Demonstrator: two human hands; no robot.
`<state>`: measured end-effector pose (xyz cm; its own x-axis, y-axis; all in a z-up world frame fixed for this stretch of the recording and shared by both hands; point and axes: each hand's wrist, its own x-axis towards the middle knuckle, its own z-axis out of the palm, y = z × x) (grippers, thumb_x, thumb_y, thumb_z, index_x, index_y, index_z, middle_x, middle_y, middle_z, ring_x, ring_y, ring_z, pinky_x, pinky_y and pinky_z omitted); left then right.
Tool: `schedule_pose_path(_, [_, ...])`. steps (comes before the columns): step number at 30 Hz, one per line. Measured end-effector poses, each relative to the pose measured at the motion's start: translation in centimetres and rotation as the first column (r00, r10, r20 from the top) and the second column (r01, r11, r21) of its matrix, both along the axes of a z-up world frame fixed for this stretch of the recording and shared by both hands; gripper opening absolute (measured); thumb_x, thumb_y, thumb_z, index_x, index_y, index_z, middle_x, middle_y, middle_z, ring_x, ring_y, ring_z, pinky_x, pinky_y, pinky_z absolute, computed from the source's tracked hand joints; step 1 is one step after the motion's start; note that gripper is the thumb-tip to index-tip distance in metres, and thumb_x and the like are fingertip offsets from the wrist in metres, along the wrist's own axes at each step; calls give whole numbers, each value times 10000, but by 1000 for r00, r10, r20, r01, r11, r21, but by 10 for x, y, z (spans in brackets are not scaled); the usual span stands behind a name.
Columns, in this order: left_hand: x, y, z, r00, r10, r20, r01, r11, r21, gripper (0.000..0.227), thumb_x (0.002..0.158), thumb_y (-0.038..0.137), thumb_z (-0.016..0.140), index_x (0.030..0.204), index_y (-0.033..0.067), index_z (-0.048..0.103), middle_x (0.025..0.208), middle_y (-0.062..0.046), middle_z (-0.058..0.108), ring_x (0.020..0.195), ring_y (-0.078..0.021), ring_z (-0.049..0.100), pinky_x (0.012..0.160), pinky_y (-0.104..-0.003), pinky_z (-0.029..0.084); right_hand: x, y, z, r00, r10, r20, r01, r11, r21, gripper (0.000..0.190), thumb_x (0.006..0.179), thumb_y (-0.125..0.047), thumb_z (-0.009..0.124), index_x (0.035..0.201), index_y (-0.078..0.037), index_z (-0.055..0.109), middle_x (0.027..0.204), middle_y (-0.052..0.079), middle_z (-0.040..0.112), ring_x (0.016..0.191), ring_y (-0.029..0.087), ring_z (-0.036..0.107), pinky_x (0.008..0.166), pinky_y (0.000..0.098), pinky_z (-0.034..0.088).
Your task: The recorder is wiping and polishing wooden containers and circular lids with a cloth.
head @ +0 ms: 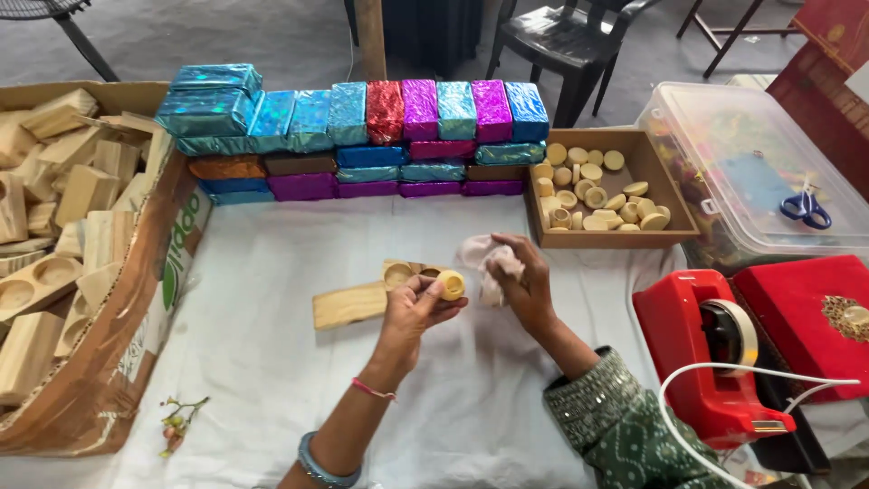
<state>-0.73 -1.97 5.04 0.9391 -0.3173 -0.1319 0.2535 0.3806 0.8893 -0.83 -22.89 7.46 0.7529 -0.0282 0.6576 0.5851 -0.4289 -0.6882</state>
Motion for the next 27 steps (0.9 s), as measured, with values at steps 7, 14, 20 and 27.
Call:
schedule_pose_path(7, [-2, -6, -25, 997, 73, 18, -73, 997, -27, 242, 1016, 208, 617, 1100, -18, 644, 996, -100, 732, 888, -163, 737, 834, -326, 648, -21, 26, 12, 945, 255, 205, -163, 910, -380, 430, 803, -45, 619, 1228, -63, 686, 1223, 124, 709, 1182, 357, 656, 998, 453, 540])
schedule_pose_path(14, [-9, -9, -27, 972, 192, 136, -181, 979, -94, 187, 1026, 149, 627, 1095, -24, 644, 1006, -81, 724, 908, -132, 715, 855, -302, 632, -26, 31, 12, 958, 236, 164, -141, 883, -448, 426, 766, -90, 693, 1190, -45, 686, 1190, 122, 707, 1108, 376, 646, 956, 455, 546])
schedule_pose_path(20, [-28, -8, 7, 851, 246, 465, -369, 909, 193, 140, 1004, 91, 668, 1089, -21, 674, 1042, -103, 754, 936, -131, 727, 828, -283, 617, -28, 29, -22, 950, 232, -210, -251, 966, -68, 395, 825, -72, 671, 1215, -12, 652, 1113, 140, 729, 989, 267, 673, 845, 360, 578])
schedule_pose_path(27, [-30, -4, 21, 748, 229, 623, -462, 853, 241, 165, 985, 102, 671, 1095, -20, 669, 1104, -119, 759, 974, -147, 752, 829, -282, 621, -21, 16, -31, 564, 775, -285, -216, 471, 855, 333, 904, 3, 593, 1234, 26, 631, 1139, 144, 717, 991, 187, 702, 853, 310, 590])
